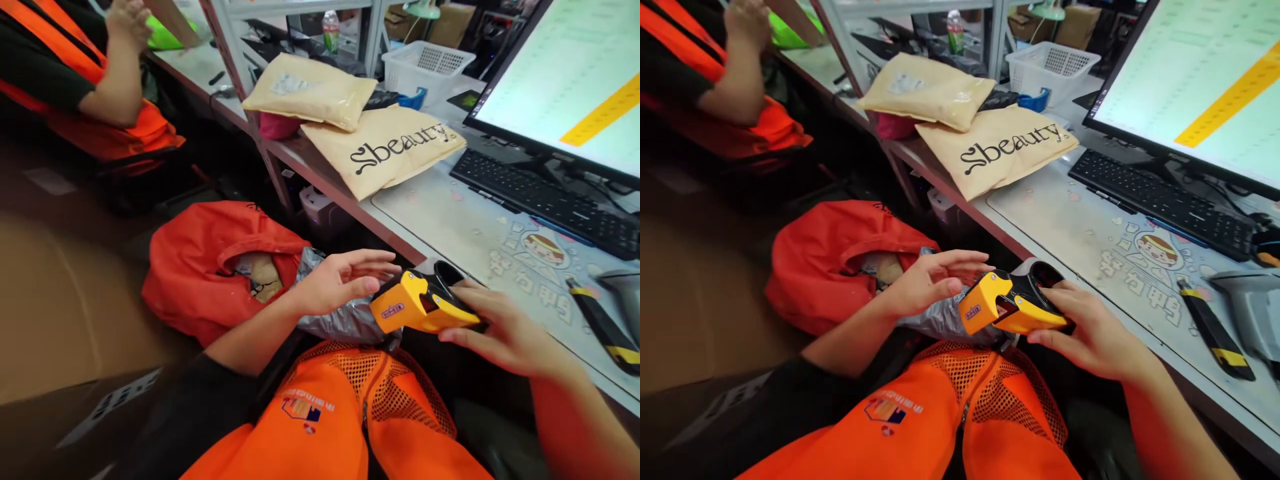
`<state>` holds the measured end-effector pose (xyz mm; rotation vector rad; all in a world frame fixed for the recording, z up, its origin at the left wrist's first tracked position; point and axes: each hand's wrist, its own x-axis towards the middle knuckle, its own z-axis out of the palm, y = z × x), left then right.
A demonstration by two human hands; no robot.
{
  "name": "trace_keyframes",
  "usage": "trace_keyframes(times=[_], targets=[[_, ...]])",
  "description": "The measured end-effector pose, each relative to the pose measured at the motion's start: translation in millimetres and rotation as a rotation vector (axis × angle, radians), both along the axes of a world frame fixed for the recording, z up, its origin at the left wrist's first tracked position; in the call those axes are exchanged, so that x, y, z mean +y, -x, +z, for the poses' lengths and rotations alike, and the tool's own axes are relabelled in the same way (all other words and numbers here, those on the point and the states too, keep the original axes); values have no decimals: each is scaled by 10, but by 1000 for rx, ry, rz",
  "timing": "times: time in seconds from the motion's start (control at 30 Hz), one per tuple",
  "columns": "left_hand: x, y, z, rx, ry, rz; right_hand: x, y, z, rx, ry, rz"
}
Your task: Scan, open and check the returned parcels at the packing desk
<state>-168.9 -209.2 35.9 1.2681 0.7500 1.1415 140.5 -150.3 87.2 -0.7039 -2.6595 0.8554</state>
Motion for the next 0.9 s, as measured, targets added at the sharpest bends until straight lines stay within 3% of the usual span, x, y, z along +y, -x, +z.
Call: trace_keyframes(times=[0.07,0.17,0.27,0.37,0.43,0.5,0.6,0.7,0.9], targets=[[-3,-43,-42,-24,103,28,-23,49,-70,-13,15,-3],[-31,-104,-103,-11,177,170,-35,86,-177,-44,68,-28],[-85,-71,-164,-11,237,305,-22,116,-282,-101,215,-87],[-173,241,-301,-32,313,516,51,109,-394,-190,403,-149],[-258,586,-459,-25,376,717,138,91,-484,-251,451,-190],[-351,922,-661,9,496,827,242,101,-586,-306,461,-216],[-454,1201,-989,54,684,874,399,217,-723,-374,518,-171],[-483,1214,-1256,78,761,901,551,395,-784,-410,553,-133],[-439,1151,-1547,142,785,849,791,512,-784,-457,601,-160]])
